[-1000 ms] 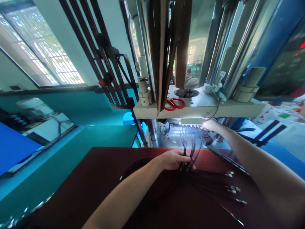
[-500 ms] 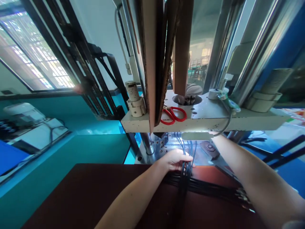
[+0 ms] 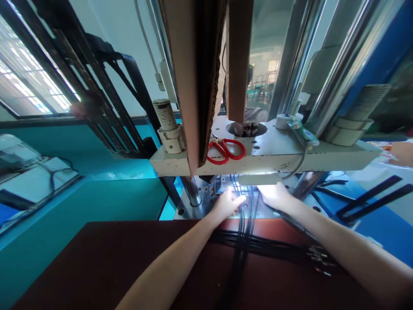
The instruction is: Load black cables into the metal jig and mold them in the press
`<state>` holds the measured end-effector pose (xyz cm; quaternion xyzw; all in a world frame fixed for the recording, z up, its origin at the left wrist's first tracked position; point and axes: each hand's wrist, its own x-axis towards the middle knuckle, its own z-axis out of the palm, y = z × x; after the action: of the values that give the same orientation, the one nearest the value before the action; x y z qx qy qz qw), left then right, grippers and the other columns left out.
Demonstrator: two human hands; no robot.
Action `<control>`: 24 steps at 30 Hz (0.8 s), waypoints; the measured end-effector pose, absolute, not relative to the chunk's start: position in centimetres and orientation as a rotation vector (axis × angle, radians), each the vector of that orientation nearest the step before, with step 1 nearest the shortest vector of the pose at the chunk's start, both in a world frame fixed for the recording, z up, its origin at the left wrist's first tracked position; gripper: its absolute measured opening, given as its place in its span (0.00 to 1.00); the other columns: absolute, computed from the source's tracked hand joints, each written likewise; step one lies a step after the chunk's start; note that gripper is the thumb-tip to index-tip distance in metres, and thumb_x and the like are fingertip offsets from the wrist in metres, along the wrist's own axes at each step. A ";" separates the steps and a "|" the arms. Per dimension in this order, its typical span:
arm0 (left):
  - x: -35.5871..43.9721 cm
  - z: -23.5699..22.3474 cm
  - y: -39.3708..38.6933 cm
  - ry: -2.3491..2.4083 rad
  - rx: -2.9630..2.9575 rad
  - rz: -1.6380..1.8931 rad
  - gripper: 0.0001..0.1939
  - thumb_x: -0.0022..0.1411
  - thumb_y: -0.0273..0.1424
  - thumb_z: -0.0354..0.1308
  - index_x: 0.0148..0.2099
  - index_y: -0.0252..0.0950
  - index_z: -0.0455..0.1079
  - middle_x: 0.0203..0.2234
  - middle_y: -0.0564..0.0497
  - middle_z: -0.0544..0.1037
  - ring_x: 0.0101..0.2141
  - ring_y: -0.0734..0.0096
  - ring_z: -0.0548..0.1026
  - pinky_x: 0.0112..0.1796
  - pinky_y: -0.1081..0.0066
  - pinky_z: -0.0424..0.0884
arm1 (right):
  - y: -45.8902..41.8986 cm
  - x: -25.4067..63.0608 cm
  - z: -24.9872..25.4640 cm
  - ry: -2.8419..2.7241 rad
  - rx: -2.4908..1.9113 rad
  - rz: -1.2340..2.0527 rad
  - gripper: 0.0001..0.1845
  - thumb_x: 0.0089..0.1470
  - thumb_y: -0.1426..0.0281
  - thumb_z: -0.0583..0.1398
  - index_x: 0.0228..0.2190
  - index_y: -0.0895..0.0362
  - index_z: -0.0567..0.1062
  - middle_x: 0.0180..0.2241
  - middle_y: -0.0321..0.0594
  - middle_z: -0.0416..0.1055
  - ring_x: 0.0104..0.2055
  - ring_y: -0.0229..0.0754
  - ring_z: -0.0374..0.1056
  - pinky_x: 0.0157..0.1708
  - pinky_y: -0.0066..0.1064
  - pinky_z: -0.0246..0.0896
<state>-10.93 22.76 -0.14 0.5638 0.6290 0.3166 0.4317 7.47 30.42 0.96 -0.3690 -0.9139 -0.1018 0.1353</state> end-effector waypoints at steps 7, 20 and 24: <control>-14.0 -1.8 25.1 1.434 2.771 0.652 0.24 0.58 0.19 0.43 0.57 0.32 0.59 0.55 0.41 0.64 0.58 0.60 0.57 0.57 0.59 0.54 | 28.7 7.0 -0.4 -2.594 -1.079 -0.404 0.14 0.53 0.77 0.49 0.29 0.62 0.75 0.31 0.50 0.72 0.37 0.48 0.65 0.38 0.36 0.57; -12.5 0.9 27.9 1.320 2.572 0.681 0.16 0.58 0.24 0.46 0.45 0.36 0.70 0.48 0.45 0.72 0.51 0.60 0.66 0.52 0.65 0.59 | 30.4 8.4 0.3 -2.701 -1.032 -0.349 0.14 0.49 0.81 0.51 0.35 0.64 0.74 0.43 0.53 0.70 0.42 0.48 0.66 0.40 0.36 0.59; -11.4 1.7 28.2 1.243 2.523 0.684 0.18 0.58 0.35 0.52 0.50 0.39 0.68 0.51 0.47 0.70 0.49 0.60 0.67 0.50 0.66 0.61 | 30.0 8.5 0.9 -2.750 -1.025 -0.298 0.22 0.41 0.83 0.52 0.40 0.64 0.73 0.38 0.52 0.72 0.42 0.49 0.67 0.42 0.38 0.60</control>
<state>-11.42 28.16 1.69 0.8650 0.4263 0.2344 0.1231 8.54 30.01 0.88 -0.3458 -0.9280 -0.1007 0.0956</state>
